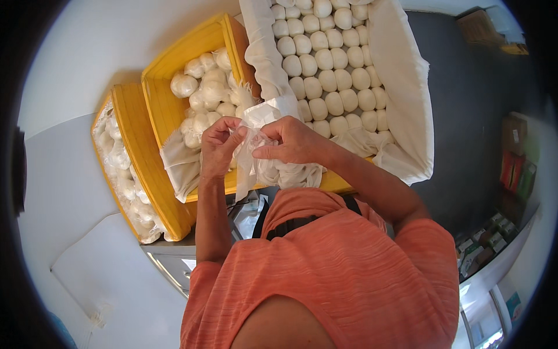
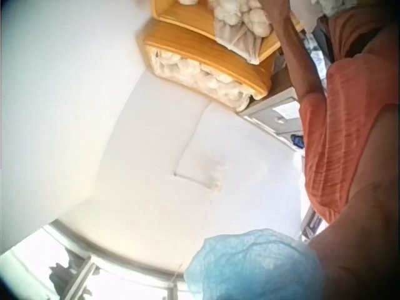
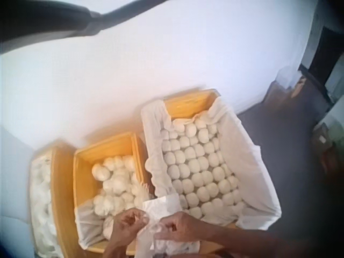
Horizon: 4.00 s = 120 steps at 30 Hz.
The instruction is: The person repeatedly picks small white dough balls from a yellow bin and places them into a white cloth bag, then ties the bag and sets it aside. The process continues with multiple bags being filled and tied in sequence.
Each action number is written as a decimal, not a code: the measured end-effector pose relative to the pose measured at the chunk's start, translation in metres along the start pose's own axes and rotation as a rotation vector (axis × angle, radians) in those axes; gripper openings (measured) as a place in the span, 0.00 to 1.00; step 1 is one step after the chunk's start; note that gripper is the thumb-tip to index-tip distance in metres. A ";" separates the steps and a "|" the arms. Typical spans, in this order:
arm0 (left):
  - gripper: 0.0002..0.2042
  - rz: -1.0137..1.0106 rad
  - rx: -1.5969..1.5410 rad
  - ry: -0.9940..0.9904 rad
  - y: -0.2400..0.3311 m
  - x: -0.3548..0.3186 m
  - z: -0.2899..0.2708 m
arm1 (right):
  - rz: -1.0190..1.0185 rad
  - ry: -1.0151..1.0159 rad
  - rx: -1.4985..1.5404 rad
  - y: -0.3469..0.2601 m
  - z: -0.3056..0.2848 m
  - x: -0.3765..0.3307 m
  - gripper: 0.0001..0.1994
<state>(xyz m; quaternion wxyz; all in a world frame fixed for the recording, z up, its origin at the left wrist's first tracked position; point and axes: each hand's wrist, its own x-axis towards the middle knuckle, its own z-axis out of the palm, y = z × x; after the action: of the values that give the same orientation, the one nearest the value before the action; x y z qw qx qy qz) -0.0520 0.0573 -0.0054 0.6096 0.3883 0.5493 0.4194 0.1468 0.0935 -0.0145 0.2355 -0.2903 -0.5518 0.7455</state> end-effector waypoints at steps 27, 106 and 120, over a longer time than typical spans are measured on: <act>0.28 0.331 0.729 0.181 0.003 0.120 0.113 | -0.084 0.584 0.348 0.003 -0.139 0.031 0.08; 0.10 0.532 0.633 0.414 -0.015 -0.100 -0.054 | 0.370 -0.267 -0.521 0.007 0.082 0.059 0.32; 0.07 0.018 -0.169 0.680 -0.067 -0.135 -0.155 | 0.124 -0.352 -1.426 0.053 0.114 0.060 0.31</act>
<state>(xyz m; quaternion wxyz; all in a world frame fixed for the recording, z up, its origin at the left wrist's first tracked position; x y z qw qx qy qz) -0.2069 -0.0911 -0.0365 0.4180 0.1796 0.6807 0.5741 0.0231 0.0405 -0.0503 -0.1450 -0.2799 -0.9146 0.2532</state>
